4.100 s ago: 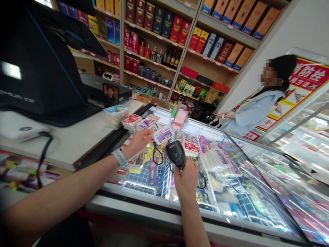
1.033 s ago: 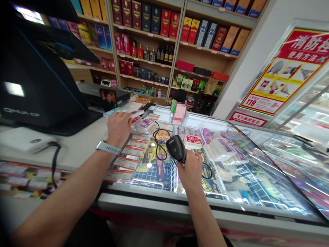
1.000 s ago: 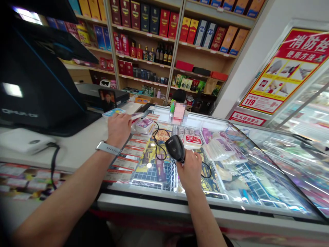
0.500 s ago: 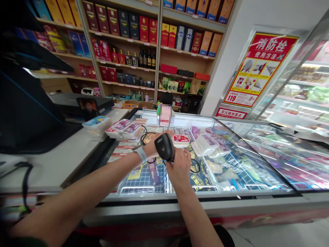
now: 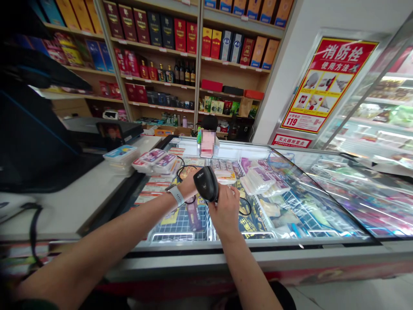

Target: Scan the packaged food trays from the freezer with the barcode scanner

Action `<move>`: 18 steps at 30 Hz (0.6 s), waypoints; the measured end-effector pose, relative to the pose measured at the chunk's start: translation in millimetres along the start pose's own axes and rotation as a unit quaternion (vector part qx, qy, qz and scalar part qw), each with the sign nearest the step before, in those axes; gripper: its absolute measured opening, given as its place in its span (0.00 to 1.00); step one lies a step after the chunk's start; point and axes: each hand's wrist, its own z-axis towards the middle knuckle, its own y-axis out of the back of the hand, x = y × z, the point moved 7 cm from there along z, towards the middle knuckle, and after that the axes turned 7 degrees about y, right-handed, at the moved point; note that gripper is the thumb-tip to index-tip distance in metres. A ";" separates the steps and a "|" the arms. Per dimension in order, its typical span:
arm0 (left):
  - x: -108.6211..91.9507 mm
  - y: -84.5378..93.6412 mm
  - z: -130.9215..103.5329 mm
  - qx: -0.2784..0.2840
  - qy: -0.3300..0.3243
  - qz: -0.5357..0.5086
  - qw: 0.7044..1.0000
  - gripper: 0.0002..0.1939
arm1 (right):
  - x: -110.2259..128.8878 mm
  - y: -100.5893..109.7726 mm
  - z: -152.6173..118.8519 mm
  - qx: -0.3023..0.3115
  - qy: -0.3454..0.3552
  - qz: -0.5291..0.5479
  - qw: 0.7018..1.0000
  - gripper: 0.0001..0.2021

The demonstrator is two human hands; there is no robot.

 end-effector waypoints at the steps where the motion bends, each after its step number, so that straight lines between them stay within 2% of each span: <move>1: 3.8 9.7 -2.3 -0.013 0.014 -0.017 1.000 0.14 | -0.7 0.0 -0.3 0.000 -0.003 0.004 1.000 0.12; 5: 28.2 54.6 -17.3 -0.092 0.099 -0.103 0.985 0.13 | -4.2 -0.4 -1.5 0.006 -0.017 0.011 1.000 0.13; 9: 51.0 82.1 -42.1 -0.114 0.170 -0.220 0.954 0.21 | -5.8 -5.0 -2.4 0.031 -0.023 0.031 0.999 0.11; 13: 60.4 89.7 -66.3 -0.123 0.206 -0.305 0.922 0.26 | -5.4 -8.4 -2.2 0.045 -0.023 0.042 0.998 0.09; 18: 67.2 85.3 -79.3 -0.141 0.228 -0.356 0.895 0.25 | -2.4 -12.4 -1.8 0.067 -0.013 0.037 0.997 0.09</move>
